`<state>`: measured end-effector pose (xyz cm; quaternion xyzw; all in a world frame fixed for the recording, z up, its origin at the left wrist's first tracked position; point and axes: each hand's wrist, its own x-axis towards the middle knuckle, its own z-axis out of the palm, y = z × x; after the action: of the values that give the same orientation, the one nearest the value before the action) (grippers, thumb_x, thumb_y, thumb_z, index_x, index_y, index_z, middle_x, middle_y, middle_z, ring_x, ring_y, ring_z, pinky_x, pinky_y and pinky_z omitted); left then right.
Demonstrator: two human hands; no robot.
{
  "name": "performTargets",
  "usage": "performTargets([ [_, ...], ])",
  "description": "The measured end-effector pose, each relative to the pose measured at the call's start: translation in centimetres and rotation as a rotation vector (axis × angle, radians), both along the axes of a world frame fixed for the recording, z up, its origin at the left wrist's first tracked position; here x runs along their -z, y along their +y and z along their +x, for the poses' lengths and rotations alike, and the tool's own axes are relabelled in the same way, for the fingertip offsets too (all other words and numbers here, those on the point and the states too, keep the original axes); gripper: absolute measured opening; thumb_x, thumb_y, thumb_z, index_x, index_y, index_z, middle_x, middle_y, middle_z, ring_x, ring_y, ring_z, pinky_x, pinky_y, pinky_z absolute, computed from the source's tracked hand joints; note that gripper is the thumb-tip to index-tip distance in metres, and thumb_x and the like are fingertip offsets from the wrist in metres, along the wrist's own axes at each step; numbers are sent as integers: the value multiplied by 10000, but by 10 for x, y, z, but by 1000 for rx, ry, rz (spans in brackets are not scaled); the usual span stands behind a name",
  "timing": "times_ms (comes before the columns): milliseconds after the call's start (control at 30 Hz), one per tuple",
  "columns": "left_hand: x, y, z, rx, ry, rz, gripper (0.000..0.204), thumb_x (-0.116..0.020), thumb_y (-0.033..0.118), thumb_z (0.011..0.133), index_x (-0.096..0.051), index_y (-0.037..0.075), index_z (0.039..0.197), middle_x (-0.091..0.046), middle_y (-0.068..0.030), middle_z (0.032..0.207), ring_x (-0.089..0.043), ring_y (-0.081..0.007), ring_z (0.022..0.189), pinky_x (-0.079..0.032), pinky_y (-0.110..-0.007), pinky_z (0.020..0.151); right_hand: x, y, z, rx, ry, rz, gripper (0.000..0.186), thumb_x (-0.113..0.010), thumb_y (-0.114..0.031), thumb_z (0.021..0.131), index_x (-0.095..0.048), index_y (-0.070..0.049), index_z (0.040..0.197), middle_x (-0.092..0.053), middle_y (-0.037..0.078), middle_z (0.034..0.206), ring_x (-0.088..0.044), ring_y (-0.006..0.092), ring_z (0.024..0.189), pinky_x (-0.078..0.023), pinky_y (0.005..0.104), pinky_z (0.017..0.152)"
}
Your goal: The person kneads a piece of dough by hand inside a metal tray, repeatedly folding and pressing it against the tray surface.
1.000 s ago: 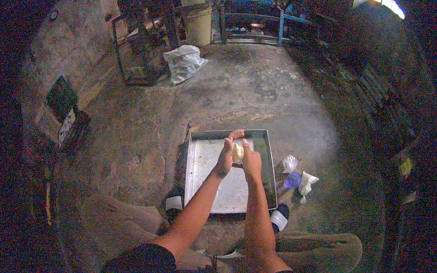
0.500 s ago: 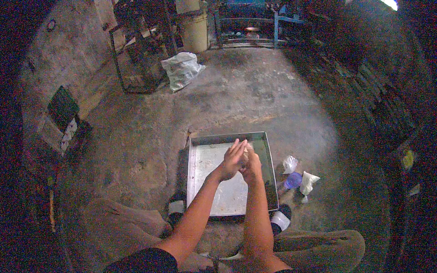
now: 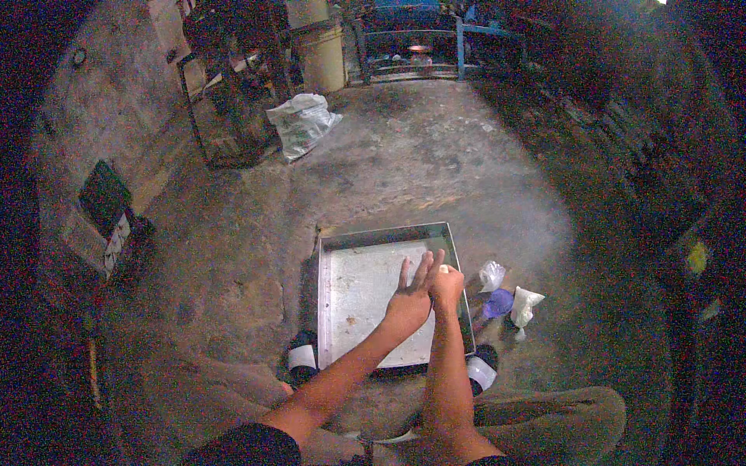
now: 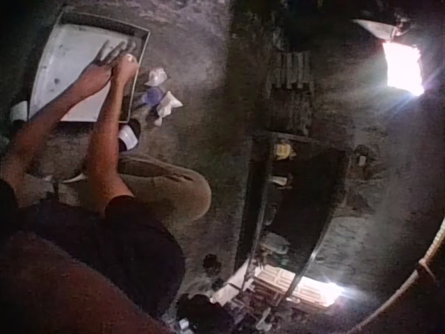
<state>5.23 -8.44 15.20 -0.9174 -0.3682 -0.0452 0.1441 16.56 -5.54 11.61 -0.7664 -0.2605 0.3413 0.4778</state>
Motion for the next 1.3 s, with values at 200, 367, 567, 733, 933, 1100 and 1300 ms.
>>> performTargets([
  [200,9,9,-11,54,-164,-119,567,-530,56,825,-456,5,1385,62,-155,1596,11,-387,1463,-59,-580,1157,13,-1,5,-83,130,107,539,-717,-521,793,-697,9,887,-678,118,741,-617,204,601,-484,351,594],
  [367,29,29,-20,102,-980,-672,624,-596,145,808,-496,359,1385,86,-170,1595,31,-465,1435,-95,-529,1157,23,5,23,-218,1078,412,761,-450,-665,905,-459,-5,1282,-636,88,971,-645,205,800,-509,360,648],
  [567,11,44,-22,-349,-1855,-1361,537,-572,463,931,-514,115,1336,-515,-122,1334,-547,-233,1146,-466,-417,935,-26,3,0,-560,751,230,729,-264,-637,967,-150,-195,1535,-368,146,1474,-344,290,1357,-314,483,1066],
  [733,39,70,-63,-480,-2397,-1574,417,-575,517,911,-559,102,951,-623,-57,844,-622,-166,722,-560,-317,655,-47,5,-42,-831,3,292,658,-408,-479,998,-332,-15,1457,-526,260,1325,-508,295,1252,-402,372,1013],
  [933,29,65,-63,-569,-2237,-1257,419,-640,502,876,-545,98,820,-544,-35,638,-546,-169,465,-462,-313,403,-42,14,-50,-382,76,188,592,-449,-506,975,-579,34,1179,-691,179,982,-682,223,809,-530,352,696],
  [1100,31,57,-51,-289,-1528,-610,486,-613,519,889,-670,40,832,-649,-70,690,-608,-201,544,-493,-329,509,-32,8,-66,-406,818,27,810,-340,-739,885,-541,-56,1271,-598,146,1234,-598,296,1075,-495,467,824],
  [1300,12,42,-35,-267,-425,-418,681,-289,562,990,-310,88,1477,-152,-205,1558,-147,-350,1441,-158,-499,1126,-26,-2,-27,-335,1068,42,774,-464,-698,867,-526,-52,1289,-601,163,1205,-603,318,1070,-507,488,868],
])
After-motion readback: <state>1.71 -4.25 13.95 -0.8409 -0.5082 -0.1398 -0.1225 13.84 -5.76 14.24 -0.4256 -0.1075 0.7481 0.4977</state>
